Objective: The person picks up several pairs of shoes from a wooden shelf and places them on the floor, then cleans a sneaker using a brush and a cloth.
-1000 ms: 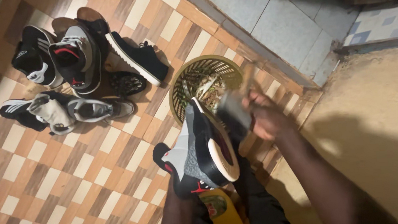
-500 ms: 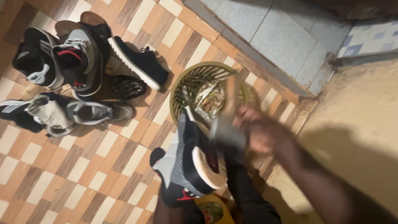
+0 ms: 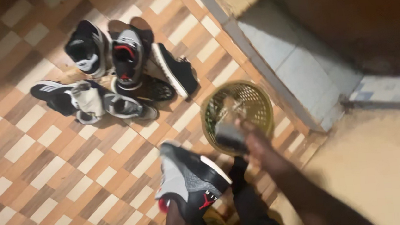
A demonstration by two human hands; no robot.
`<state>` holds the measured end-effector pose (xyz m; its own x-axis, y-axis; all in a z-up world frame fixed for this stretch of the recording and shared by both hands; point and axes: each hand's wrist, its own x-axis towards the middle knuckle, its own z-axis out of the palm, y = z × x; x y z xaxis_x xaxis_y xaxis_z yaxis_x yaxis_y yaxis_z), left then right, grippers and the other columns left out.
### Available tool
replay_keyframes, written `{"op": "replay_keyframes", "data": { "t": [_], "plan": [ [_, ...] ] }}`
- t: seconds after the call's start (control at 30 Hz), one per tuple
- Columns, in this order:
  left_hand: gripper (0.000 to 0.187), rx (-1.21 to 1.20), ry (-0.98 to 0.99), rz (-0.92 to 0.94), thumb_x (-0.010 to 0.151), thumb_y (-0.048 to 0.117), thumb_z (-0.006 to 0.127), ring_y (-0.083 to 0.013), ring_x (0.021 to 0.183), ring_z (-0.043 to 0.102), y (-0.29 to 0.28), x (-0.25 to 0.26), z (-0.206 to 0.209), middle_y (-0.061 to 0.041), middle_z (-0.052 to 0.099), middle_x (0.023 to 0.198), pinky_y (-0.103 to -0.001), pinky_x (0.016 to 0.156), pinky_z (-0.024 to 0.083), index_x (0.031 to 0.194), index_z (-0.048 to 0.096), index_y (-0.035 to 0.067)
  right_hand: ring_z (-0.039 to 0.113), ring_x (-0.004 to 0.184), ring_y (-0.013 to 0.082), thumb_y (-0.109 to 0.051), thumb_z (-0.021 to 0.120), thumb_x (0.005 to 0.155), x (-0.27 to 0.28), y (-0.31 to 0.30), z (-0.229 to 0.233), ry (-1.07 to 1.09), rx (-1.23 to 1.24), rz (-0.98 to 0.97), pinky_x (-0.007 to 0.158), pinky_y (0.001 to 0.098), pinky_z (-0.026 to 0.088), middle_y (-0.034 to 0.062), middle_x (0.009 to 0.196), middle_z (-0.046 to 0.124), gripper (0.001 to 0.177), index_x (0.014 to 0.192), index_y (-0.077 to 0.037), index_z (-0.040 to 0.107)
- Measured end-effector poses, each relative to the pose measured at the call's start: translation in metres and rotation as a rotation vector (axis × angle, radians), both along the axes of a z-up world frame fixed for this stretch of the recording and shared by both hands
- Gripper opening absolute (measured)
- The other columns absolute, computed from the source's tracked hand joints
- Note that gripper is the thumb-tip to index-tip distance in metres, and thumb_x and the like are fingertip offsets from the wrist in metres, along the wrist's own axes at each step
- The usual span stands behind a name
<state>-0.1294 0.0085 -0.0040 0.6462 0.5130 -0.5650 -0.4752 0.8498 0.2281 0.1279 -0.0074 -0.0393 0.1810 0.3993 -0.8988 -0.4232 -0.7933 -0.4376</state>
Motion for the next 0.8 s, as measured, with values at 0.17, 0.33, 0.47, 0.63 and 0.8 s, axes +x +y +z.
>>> {"op": "replay_keyframes", "data": {
  "t": [0.17,0.33,0.47,0.63,0.8],
  "plan": [
    [0.037,0.012,0.183,0.026,0.108,0.012,0.053,-0.0189,0.112,0.061,0.003,-0.098,0.010,-0.010,0.062,0.123,-0.031,0.096,0.049,0.142,0.050,-0.001,0.066,0.090,0.0205,-0.015,0.073,0.094,-0.095,0.024,0.021,0.127,-0.026,0.272,0.064,0.0348,0.056,0.0117,0.119,0.063,0.049,0.139,-0.009,0.055],
    [0.037,-0.087,0.473,0.060,0.107,0.011,0.053,-0.0188,0.112,0.061,-0.037,-0.216,0.034,-0.010,0.063,0.123,-0.030,0.096,0.049,0.142,0.050,-0.001,0.072,0.088,0.0203,-0.010,0.072,0.087,-0.168,0.097,0.004,-0.201,-0.079,0.494,0.071,0.0336,0.061,0.0117,0.116,0.066,0.050,0.134,-0.012,0.055],
    [0.037,-0.176,0.607,0.077,0.106,0.011,0.053,-0.0187,0.112,0.061,-0.050,-0.261,0.039,-0.011,0.063,0.123,-0.030,0.095,0.049,0.142,0.050,-0.001,0.067,0.086,0.0203,-0.009,0.066,0.096,-0.189,0.139,-0.048,-0.063,-0.017,0.142,0.069,0.0357,0.062,0.0145,0.112,0.065,0.033,0.127,-0.003,0.057],
    [0.038,-0.218,0.618,0.042,0.106,0.010,0.053,-0.0186,0.111,0.062,-0.035,-0.251,0.013,-0.011,0.063,0.123,-0.030,0.095,0.049,0.141,0.051,-0.001,0.067,0.079,0.0241,-0.009,0.050,0.104,-0.192,0.169,-0.136,0.168,-0.138,-0.173,0.068,0.0334,0.063,0.0152,0.106,0.063,0.023,0.124,-0.001,0.055],
    [0.038,-0.244,0.613,0.020,0.105,0.010,0.053,-0.0184,0.111,0.062,-0.014,-0.236,-0.022,-0.011,0.064,0.123,-0.030,0.095,0.050,0.141,0.051,-0.001,0.066,0.077,0.0246,-0.019,0.043,0.109,-0.191,0.194,-0.197,0.347,-0.174,-0.396,0.068,0.0330,0.062,0.0189,0.101,0.064,0.026,0.119,0.003,0.052]
  ]
}}
